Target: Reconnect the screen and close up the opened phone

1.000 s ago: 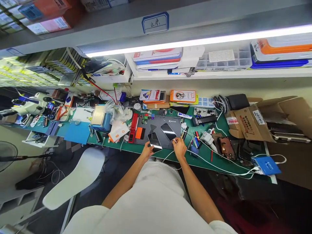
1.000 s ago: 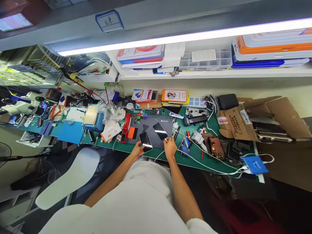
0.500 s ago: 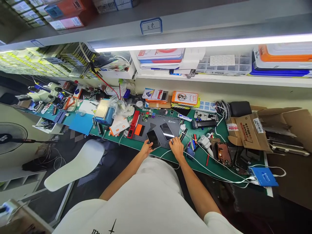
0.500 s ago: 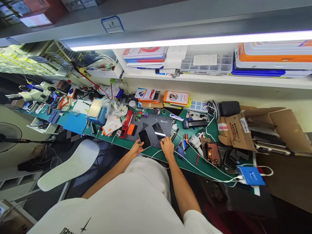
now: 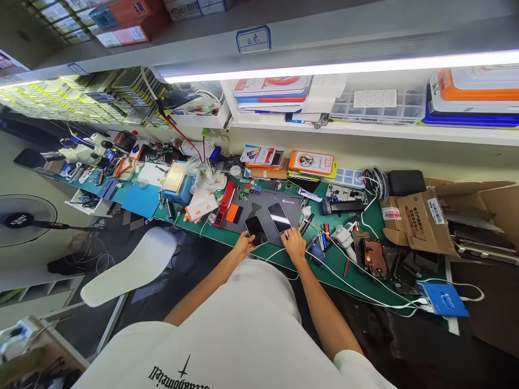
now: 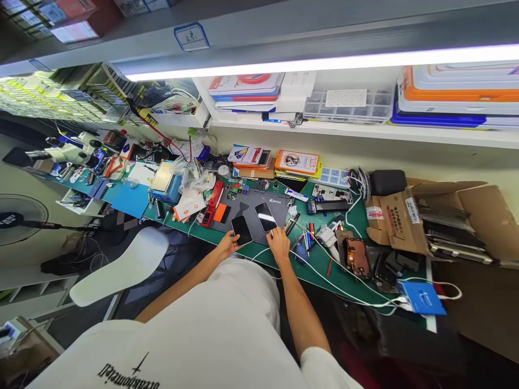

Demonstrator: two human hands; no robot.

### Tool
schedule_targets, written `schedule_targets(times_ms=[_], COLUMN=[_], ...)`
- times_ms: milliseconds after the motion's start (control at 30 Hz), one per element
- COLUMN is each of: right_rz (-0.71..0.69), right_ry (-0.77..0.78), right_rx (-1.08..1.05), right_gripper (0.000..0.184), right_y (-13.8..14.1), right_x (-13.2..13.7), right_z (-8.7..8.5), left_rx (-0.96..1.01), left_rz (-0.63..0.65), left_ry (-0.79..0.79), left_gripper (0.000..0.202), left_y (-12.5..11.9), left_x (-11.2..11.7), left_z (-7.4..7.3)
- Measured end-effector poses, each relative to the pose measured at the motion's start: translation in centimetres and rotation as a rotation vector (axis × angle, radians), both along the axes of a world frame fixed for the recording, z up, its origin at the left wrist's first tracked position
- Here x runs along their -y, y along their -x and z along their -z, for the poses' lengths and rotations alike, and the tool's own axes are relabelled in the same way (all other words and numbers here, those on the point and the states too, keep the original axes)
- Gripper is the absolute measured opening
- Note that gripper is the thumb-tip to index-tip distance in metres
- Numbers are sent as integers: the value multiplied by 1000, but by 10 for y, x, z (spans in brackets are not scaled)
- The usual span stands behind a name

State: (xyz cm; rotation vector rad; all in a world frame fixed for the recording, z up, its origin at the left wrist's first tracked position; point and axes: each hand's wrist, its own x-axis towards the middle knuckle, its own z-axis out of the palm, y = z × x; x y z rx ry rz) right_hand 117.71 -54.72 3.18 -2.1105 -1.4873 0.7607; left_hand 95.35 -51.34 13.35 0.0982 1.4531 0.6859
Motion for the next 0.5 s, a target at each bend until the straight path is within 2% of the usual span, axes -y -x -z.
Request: schedule_targets(times_ms=[233,367,500], right_rz=[165,178,210], right_ry=[62,139,196], right_rx=[-375,-650,-832], right_gripper=[37,39,39], right_y=[3,32,59], right_x=[11,28,37], right_z=[-33,-52,-64], left_rx=[47,90,114], left_rz=[-42,-71,-68], left_ry=[-38,-75,-95], left_gripper=[39,36,35], left_y=[-6,-13,-20], left_x=[-8,-14,-14], left_z=[-6,-6,-2])
